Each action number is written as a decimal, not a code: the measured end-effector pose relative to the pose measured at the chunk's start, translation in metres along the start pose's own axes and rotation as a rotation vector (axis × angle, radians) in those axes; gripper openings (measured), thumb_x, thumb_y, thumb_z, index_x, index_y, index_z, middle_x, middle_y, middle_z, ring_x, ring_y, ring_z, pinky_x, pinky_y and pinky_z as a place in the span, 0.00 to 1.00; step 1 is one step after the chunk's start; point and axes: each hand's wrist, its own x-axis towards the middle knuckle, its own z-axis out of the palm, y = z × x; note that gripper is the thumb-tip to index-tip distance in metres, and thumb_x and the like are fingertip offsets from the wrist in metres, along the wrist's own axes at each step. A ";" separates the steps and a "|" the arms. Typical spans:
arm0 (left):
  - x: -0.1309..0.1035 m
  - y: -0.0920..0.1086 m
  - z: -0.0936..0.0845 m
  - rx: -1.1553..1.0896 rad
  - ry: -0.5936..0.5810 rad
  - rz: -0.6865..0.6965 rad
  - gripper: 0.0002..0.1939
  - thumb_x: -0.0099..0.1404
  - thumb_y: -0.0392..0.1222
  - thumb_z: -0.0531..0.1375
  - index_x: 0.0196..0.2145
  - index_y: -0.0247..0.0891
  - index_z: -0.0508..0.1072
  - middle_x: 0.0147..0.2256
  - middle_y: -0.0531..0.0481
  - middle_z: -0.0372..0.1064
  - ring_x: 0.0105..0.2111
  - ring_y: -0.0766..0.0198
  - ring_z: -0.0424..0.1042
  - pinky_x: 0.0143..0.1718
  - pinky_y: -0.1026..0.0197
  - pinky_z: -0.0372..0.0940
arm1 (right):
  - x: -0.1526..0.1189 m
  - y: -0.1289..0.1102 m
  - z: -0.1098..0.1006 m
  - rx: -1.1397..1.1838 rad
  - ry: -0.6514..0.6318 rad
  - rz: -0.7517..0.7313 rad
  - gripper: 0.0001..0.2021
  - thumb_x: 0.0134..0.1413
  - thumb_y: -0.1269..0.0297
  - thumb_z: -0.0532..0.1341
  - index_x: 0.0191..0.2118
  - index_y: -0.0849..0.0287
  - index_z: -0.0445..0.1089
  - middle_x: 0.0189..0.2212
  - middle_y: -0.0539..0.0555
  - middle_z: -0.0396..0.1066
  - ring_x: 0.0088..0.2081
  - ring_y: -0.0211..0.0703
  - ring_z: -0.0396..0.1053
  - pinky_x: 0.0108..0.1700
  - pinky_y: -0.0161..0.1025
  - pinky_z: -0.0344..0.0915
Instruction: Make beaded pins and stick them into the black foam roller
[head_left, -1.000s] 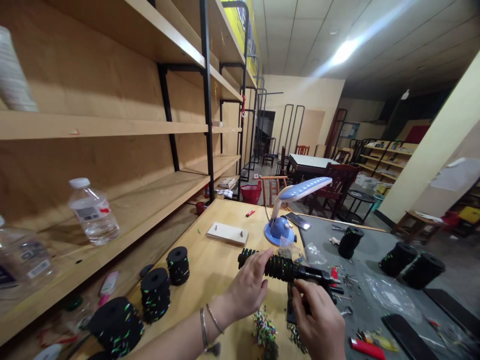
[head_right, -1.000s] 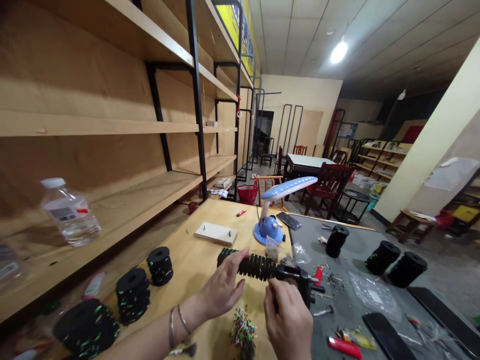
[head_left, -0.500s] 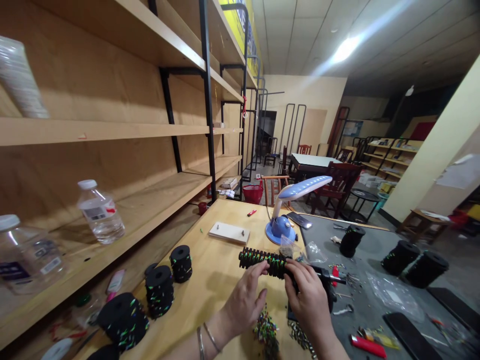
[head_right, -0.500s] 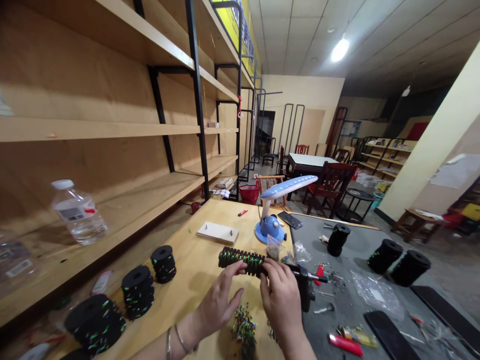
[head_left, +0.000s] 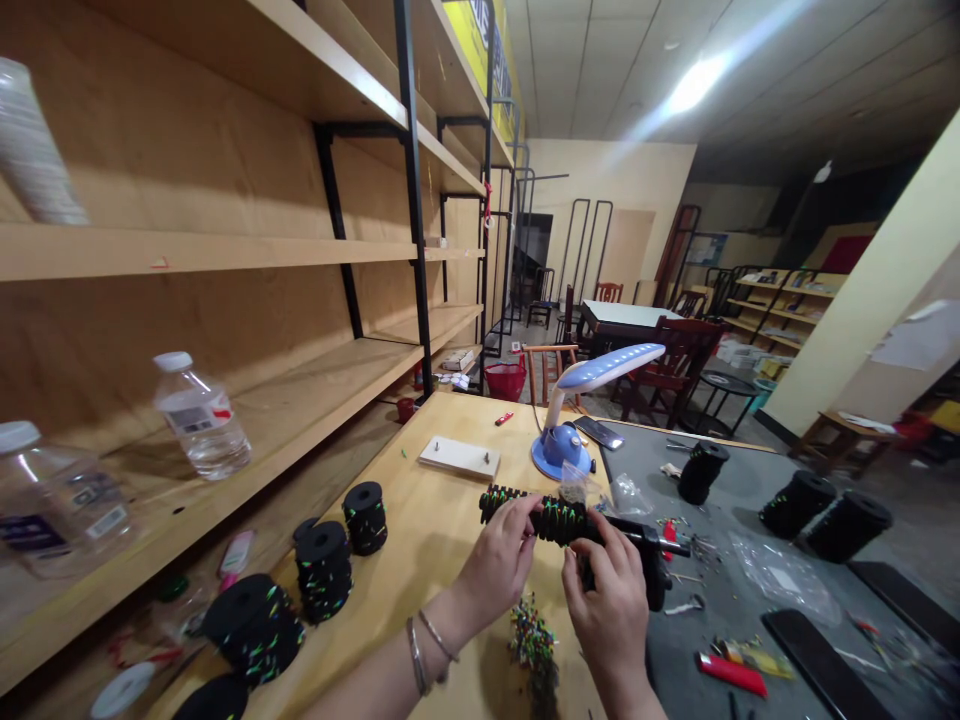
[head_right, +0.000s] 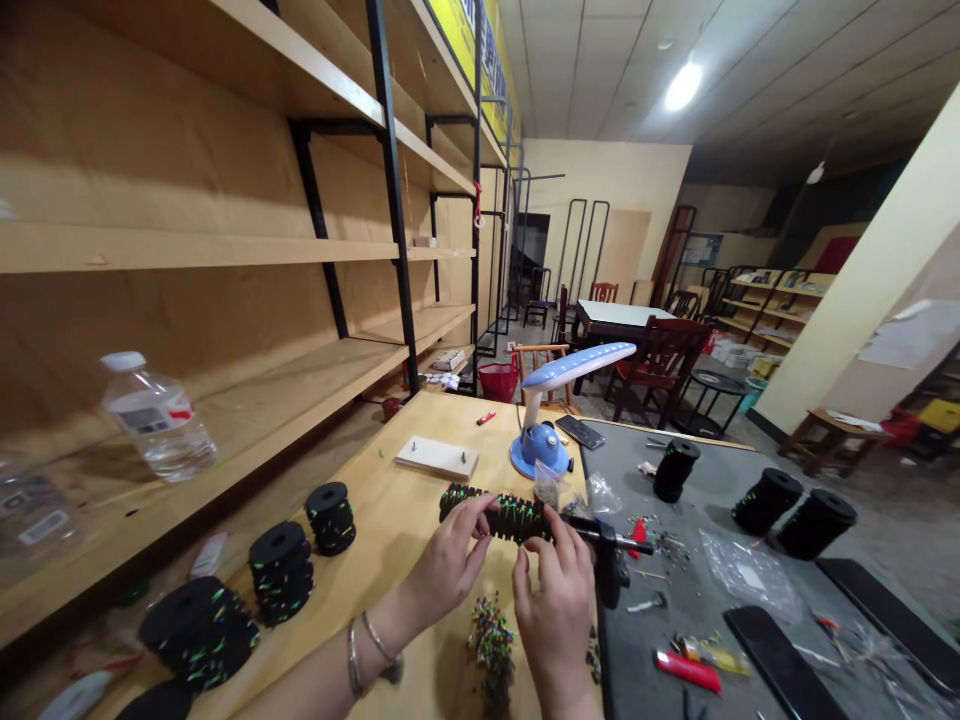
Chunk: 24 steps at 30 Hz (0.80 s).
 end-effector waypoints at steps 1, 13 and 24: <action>0.003 0.001 -0.002 -0.003 -0.002 -0.009 0.25 0.65 0.27 0.49 0.59 0.39 0.55 0.48 0.42 0.65 0.43 0.58 0.67 0.48 0.49 0.67 | 0.000 -0.002 0.001 -0.011 0.015 0.008 0.05 0.57 0.65 0.58 0.34 0.59 0.70 0.52 0.64 0.69 0.51 0.56 0.64 0.51 0.55 0.63; 0.034 0.006 -0.011 -0.023 -0.046 -0.104 0.25 0.59 0.23 0.51 0.53 0.38 0.61 0.43 0.45 0.68 0.42 0.57 0.67 0.47 0.49 0.65 | 0.003 -0.010 0.006 -0.124 0.024 0.056 0.06 0.57 0.63 0.57 0.34 0.58 0.69 0.52 0.64 0.69 0.51 0.57 0.64 0.50 0.55 0.62; 0.041 0.006 -0.017 -0.046 -0.112 -0.150 0.22 0.59 0.24 0.52 0.51 0.37 0.63 0.41 0.44 0.68 0.41 0.56 0.67 0.47 0.50 0.65 | 0.016 -0.008 -0.003 -0.193 0.025 0.024 0.07 0.57 0.61 0.57 0.34 0.58 0.69 0.52 0.64 0.69 0.52 0.58 0.63 0.51 0.55 0.62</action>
